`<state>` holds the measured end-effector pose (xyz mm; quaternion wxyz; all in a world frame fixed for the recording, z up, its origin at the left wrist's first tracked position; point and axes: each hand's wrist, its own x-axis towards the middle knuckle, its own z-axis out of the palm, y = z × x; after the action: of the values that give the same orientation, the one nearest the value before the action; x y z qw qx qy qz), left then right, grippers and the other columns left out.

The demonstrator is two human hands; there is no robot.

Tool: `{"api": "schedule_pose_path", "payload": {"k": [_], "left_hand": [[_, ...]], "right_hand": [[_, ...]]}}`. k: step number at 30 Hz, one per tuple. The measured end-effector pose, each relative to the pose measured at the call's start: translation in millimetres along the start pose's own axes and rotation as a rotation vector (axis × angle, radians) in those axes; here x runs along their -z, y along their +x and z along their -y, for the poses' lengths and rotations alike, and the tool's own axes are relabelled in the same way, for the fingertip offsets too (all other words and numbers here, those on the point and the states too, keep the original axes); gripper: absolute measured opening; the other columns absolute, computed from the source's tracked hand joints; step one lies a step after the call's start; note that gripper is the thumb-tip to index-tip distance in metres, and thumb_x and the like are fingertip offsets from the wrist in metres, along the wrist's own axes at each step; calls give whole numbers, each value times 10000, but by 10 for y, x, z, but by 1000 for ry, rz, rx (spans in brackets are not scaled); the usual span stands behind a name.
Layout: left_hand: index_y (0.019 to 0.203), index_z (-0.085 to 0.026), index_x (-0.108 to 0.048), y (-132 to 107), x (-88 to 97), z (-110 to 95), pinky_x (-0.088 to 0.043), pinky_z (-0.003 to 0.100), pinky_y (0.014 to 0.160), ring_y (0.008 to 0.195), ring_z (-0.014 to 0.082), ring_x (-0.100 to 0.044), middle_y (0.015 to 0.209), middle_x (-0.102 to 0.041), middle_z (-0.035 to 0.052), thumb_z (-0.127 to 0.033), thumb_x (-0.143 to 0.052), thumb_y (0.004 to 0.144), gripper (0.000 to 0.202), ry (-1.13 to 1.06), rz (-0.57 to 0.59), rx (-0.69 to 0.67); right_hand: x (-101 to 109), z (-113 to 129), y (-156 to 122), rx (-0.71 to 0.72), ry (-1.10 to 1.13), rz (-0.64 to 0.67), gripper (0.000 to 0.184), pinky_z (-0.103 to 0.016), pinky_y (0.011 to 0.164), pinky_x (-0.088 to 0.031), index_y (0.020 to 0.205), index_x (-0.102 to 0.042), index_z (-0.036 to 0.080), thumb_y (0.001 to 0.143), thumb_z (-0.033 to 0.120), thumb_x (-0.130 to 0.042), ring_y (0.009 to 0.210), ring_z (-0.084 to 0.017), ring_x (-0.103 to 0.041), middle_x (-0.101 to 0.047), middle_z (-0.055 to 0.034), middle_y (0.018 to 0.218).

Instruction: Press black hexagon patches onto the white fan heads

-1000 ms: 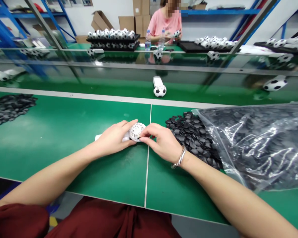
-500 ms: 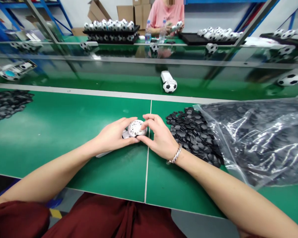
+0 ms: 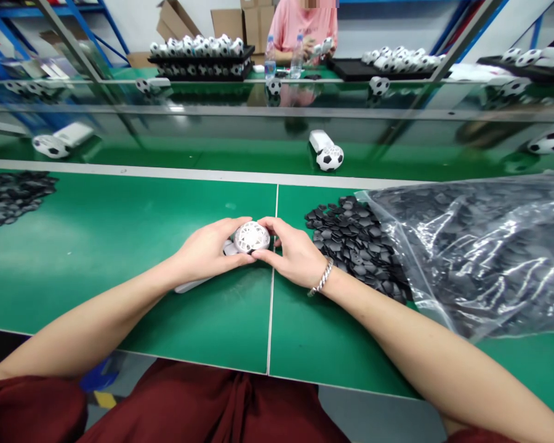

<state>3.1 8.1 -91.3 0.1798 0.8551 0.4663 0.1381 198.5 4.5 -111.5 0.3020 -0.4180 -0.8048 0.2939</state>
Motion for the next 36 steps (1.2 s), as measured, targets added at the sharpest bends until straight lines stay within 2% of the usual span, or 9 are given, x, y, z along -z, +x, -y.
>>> {"api": "schedule_pose_path", "payload": {"k": [8,14,20,31,36], "left_hand": [[1261,-170,-411,-3,-15,5,-455,377,839,1011,243,-540,1145,-561,82,-488,-552,749,618,17,-4,-7],[1273,-164,-407,3,-12,13,-449,381,852,1025,249,-534,1163,-553,91,-498,-568,738,650,7,6,9],[1262,-158,-419,6,-17,8,-444,385,868,1048,251,-526,1177,-549,92,-489,-595,718,660,15,-8,10],[1293,-148,-378,5,-17,33,-437,392,880,1068,257,-517,1199,-534,107,-524,-549,746,686,21,21,12],[1297,-143,-373,3,-18,39,-423,386,909,1112,253,-493,1248,-506,105,-519,-552,748,689,16,19,1]], "right_hand": [[-19,40,-7,-5,-53,-32,381,-286,620,-488,1093,-463,178,756,293,-599,852,-172,-585,-604,-72,1061],[-13,-27,38,-69,112,-9,418,-292,640,-491,1045,-494,197,689,335,-664,938,-193,-569,-597,-57,1048],[13,-86,71,-93,196,18,483,-261,566,-482,1031,-492,193,634,358,-710,914,-192,-571,-586,-67,1043],[22,-82,74,1,53,35,435,-287,589,-489,1057,-482,191,713,408,-637,902,-201,-568,-587,-82,1050],[15,-94,66,-3,13,26,449,-276,573,-479,1081,-477,184,731,429,-617,837,-183,-578,-590,-80,1045]]}}
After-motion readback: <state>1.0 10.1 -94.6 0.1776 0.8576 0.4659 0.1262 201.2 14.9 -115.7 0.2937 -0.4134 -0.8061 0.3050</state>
